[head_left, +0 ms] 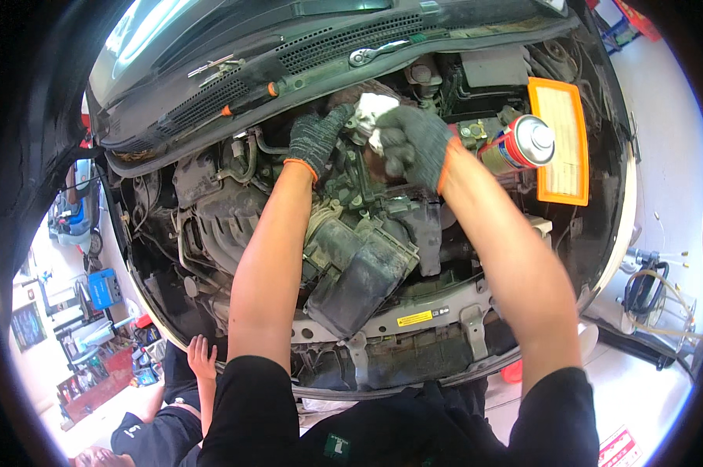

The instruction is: The person cleans the throttle body of a car engine by spraying a liquid from a can and wiping the interior components with a white cloth. They move aside parts of the air intake system to access the area.

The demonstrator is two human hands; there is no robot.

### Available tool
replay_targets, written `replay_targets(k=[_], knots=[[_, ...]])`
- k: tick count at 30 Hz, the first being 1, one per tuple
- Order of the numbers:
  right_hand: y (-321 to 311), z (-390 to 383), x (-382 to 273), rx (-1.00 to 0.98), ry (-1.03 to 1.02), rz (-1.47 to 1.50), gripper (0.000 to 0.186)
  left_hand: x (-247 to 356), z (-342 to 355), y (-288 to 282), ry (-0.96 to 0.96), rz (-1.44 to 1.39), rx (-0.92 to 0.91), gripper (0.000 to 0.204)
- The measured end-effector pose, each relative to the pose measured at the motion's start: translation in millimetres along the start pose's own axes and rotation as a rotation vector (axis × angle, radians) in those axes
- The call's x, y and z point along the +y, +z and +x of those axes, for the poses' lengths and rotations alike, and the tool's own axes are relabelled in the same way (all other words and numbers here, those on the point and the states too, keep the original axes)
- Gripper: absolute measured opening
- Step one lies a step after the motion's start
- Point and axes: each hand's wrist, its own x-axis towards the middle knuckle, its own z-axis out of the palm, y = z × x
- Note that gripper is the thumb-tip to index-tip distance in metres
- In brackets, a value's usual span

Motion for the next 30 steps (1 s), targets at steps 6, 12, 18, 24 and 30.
replay_targets(k=[6, 12, 18, 24, 30], knots=[[-46.3, -24.7, 31.8, -0.557, -0.056, 0.401, 0.013, 18.9, -3.0, -2.3, -0.057, -0.018, -0.057, 0.055], [-69.8, -51.8, 50.7, -0.223, -0.519, -0.306, 0.026, 28.1, -5.7, -0.6, -0.257, -0.32, -0.076, 0.049], [-91.1, -83.5, 76.4, -0.028, -0.469, -0.072, 0.031, 19.8, -10.2, 0.0, -0.261, -0.589, -0.009, 0.045], [-90.6, -74.0, 93.2, 0.211, -0.579, -0.417, 0.049, 27.7, -12.9, -1.9, -0.241, -0.547, 0.01, 0.047], [-69.9, -63.9, 82.0, 0.268, -0.699, -0.696, 0.039, 27.8, -14.0, -7.2, -0.366, -0.574, -0.055, 0.044]])
